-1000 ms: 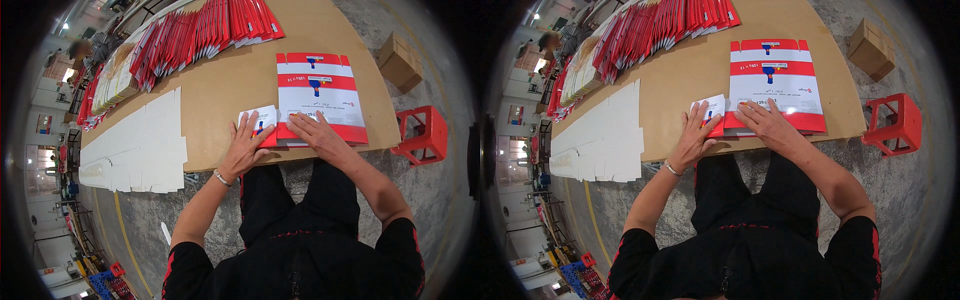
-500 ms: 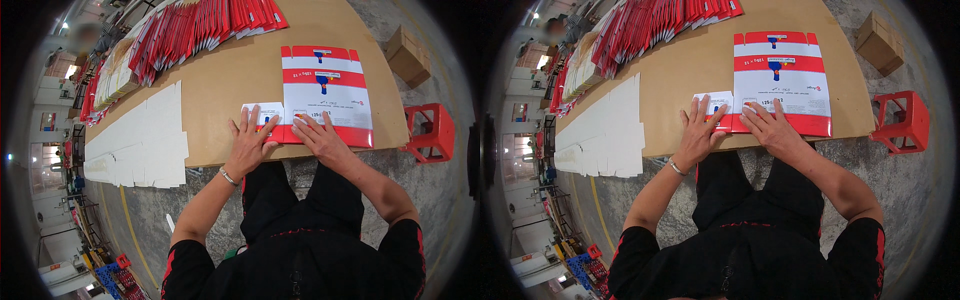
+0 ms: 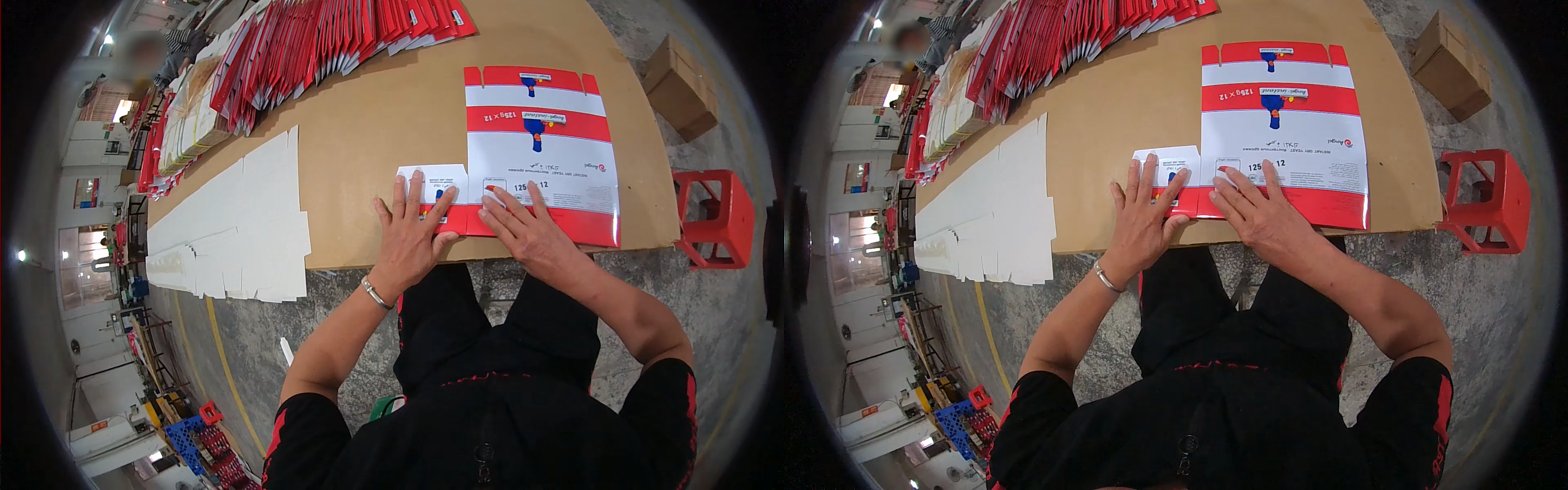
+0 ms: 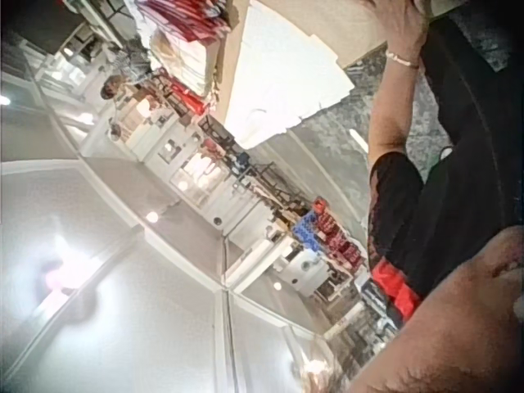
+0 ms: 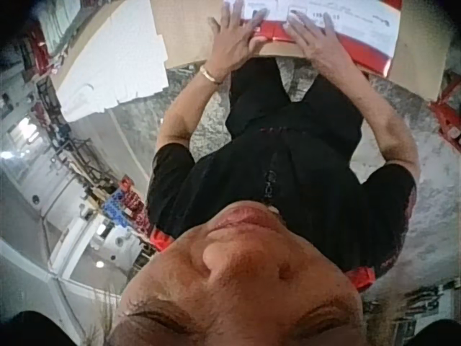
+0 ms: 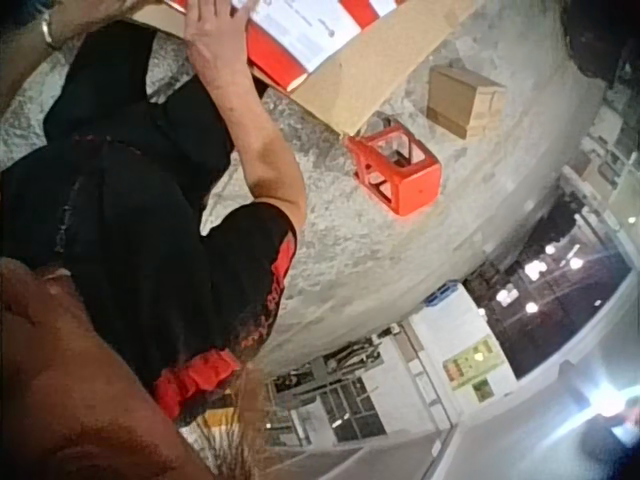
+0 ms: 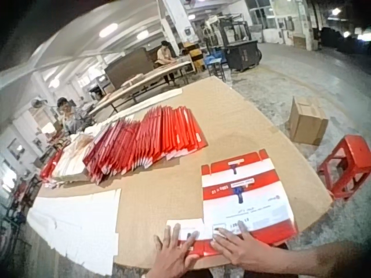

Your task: Assemble paper packaging by folding pre-cut sheets at a large table.

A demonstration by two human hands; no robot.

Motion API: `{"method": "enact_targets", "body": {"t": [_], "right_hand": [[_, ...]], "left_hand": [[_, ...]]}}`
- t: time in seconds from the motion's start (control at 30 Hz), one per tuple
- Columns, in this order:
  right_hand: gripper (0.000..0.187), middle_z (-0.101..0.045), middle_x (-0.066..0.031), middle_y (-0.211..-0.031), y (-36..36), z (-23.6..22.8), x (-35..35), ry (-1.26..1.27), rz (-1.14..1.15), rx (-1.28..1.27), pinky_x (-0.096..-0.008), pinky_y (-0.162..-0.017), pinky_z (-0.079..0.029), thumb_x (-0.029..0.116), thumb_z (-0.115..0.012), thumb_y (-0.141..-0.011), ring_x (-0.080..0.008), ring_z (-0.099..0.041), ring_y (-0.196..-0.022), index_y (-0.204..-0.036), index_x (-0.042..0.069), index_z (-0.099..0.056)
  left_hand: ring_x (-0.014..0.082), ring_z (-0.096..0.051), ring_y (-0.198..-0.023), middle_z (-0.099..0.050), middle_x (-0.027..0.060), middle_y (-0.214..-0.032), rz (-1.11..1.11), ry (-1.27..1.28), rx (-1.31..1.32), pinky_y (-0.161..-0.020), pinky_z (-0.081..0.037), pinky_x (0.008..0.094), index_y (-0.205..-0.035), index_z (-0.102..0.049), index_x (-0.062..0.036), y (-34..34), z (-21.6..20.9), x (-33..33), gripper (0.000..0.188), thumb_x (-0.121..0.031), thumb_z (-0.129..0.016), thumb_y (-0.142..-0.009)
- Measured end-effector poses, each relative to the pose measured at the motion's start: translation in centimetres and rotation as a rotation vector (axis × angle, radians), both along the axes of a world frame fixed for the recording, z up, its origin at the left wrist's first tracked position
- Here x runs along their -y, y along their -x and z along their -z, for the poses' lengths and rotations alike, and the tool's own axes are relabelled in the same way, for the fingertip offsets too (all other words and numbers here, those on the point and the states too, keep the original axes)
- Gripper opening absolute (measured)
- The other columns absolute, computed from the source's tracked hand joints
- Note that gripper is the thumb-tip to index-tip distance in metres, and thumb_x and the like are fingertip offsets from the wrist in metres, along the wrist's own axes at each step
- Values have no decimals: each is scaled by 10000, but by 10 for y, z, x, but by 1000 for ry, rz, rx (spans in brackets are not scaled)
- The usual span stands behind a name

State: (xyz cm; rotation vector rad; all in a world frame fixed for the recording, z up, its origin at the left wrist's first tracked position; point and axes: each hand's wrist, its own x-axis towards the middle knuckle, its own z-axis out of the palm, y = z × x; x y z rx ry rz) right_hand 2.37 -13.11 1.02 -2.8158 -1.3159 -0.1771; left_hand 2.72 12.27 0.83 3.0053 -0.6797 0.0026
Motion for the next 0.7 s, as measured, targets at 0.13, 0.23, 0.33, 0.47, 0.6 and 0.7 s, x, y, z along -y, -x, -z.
{"method": "enact_targets", "body": {"t": [0.13,0.23,0.33,0.47,0.6,0.7], "right_hand": [[610,-396,-87,-1506,1,1,4,-133,-83,-169,-630,-1135,-217,-2,-569,-840,-249,-332,-1422,-1427,78,-425],[538,-407,-74,-1505,-1,-1,6,-39,-103,-89,-636,-1105,-259,108,-576,-887,-232,-347,-1414,-1413,87,-461],[543,-416,-70,-1499,-2,0,6,-60,-111,-115,-638,-1111,-251,93,-570,-887,-230,-354,-1411,-1418,97,-456],[546,-423,-55,-1496,-6,1,5,-62,-124,-119,-633,-1118,-246,69,-557,-885,-218,-355,-1411,-1419,108,-455],[554,-431,-41,-1493,-8,-3,8,-68,-115,-135,-619,-1125,-249,27,-540,-863,-213,-364,-1407,-1406,112,-469],[548,-449,-55,-1478,-11,-3,11,-129,-113,-162,-592,-1132,-257,2,-535,-845,-224,-387,-1392,-1384,96,-490]], "left_hand": [[473,-107,-1446,-144,230,-1578,-5,-15,-18,-1037,-133,740,-1501,-343,-282,2,-3,2,648,-592,-421,-938],[473,-94,-1448,-128,227,-1583,-18,-9,-35,-1050,-125,729,-1510,-325,-256,2,-2,5,677,-589,-443,-933],[474,-79,-1449,-124,231,-1581,-51,52,-45,-1047,-105,736,-1512,-319,-215,2,5,6,719,-588,-477,-918],[451,-66,-1459,-117,224,-1588,-115,214,-84,-1063,-55,720,-1509,-321,-173,-3,16,10,798,-549,-606,-866],[425,-79,-1467,-160,230,-1578,-253,320,-199,-1086,-41,696,-1475,-380,-138,-33,3,29,873,-451,-762,-755],[424,-100,-1464,-190,233,-1568,-308,386,-140,-1092,-46,693,-1463,-396,-130,-72,4,44,854,-432,-766,-755]]}}
